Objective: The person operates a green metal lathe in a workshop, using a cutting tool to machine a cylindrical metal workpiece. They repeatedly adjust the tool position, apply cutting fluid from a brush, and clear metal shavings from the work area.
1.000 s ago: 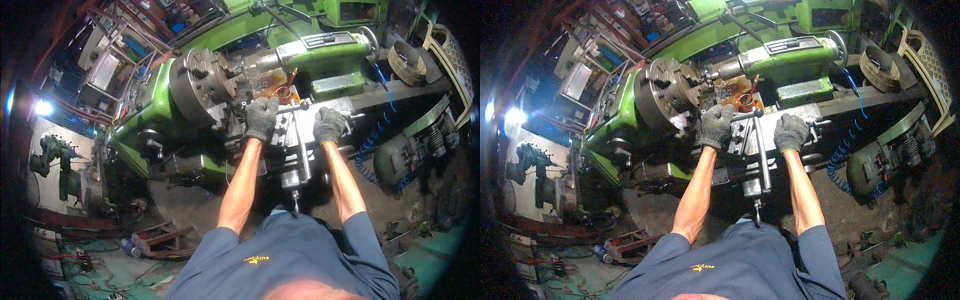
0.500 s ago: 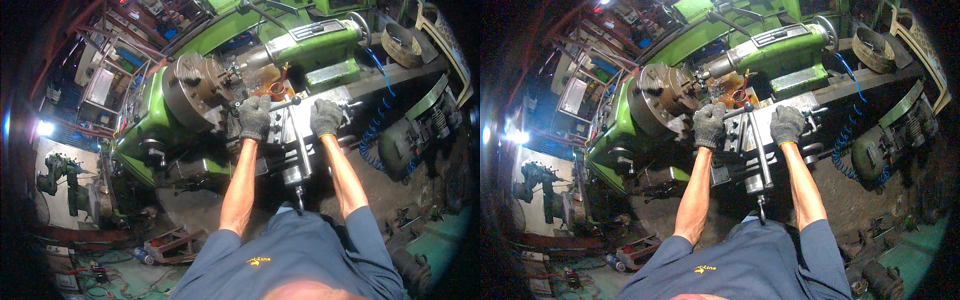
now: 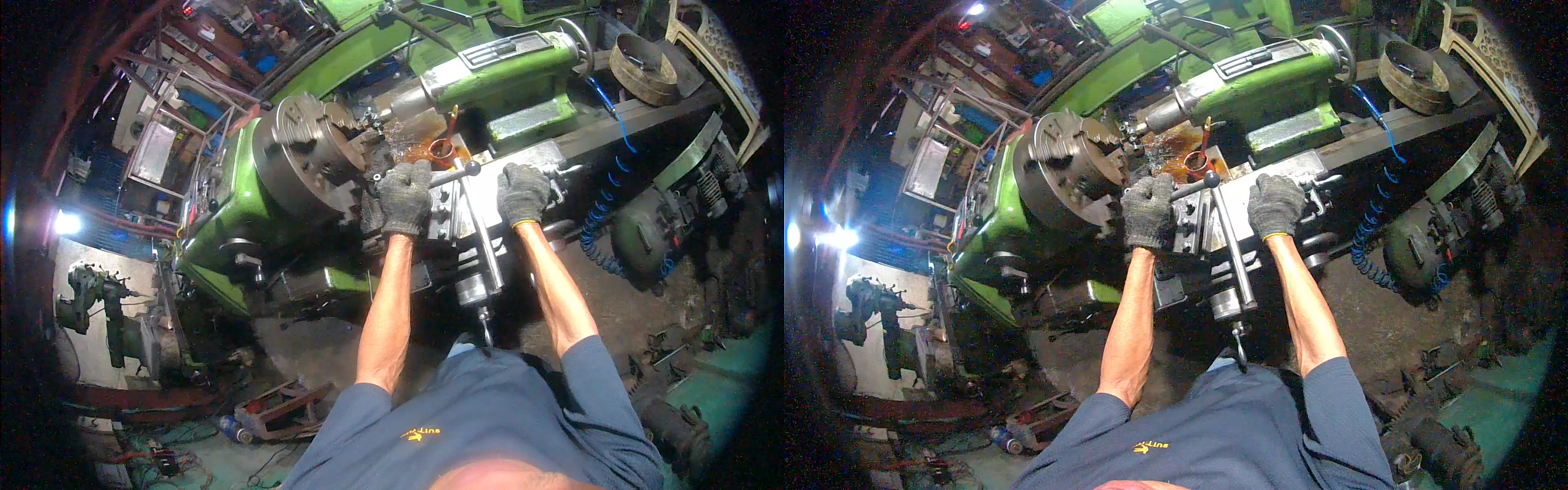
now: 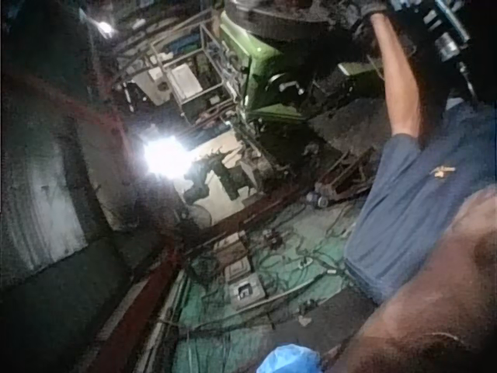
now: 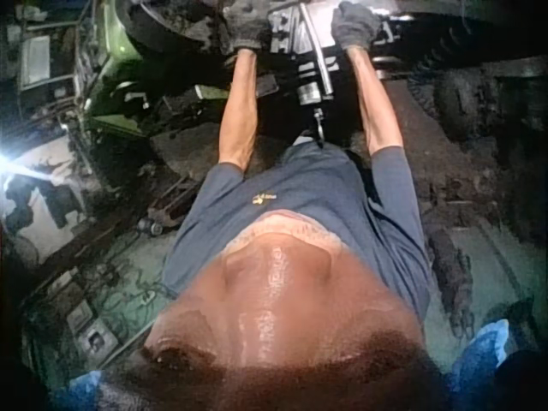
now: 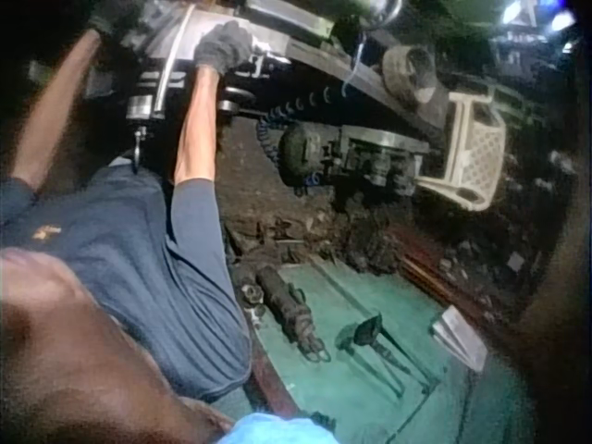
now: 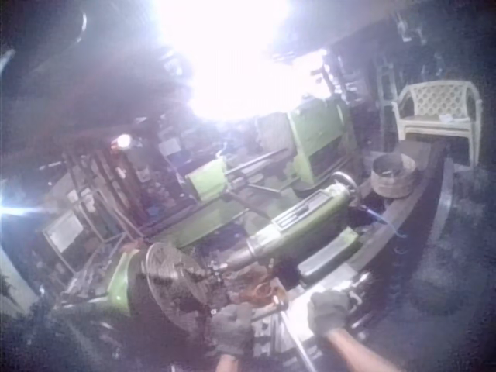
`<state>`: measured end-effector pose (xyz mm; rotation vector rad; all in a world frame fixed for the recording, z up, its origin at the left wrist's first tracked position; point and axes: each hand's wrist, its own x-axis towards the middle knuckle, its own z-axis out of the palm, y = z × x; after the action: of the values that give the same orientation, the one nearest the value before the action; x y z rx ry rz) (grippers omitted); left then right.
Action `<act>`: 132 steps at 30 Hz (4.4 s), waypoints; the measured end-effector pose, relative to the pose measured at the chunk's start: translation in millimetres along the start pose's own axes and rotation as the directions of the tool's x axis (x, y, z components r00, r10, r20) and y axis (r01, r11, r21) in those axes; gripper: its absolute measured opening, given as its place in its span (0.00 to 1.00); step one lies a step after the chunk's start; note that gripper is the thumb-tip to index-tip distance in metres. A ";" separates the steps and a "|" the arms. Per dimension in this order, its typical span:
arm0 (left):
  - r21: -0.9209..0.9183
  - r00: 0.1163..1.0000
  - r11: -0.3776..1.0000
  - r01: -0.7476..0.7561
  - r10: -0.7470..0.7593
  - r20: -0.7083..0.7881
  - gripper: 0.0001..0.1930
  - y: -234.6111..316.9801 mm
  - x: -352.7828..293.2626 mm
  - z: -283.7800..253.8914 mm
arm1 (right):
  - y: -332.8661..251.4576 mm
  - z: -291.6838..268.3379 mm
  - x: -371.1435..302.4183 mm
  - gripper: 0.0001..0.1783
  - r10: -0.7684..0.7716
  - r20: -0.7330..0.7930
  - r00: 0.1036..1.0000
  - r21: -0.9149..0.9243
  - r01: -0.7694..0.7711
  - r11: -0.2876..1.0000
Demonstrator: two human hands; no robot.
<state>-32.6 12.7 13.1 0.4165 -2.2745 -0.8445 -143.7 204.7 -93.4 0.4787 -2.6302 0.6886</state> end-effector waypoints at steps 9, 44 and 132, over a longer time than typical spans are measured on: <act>0.039 0.998 0.998 0.055 -0.055 0.021 0.17 8.0 -0.2 -3.1 | -1.3 -3.6 0.1 0.12 0.000 0.009 1.000 -0.016 0.000 1.000; 0.009 0.999 0.999 0.038 -0.038 0.017 0.18 -10.5 0.2 2.5 | 1.2 4.2 -1.4 0.12 -0.020 -0.015 1.000 -0.019 0.020 1.000; 0.056 0.999 0.998 -0.029 0.031 -0.024 0.17 -5.7 0.1 2.6 | -0.4 1.6 -0.2 0.13 -0.007 0.000 1.000 -0.037 0.007 0.999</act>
<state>-34.1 9.6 7.9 0.4146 -2.2797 -0.7589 -143.7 203.6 -94.7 0.4763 -2.6355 0.6361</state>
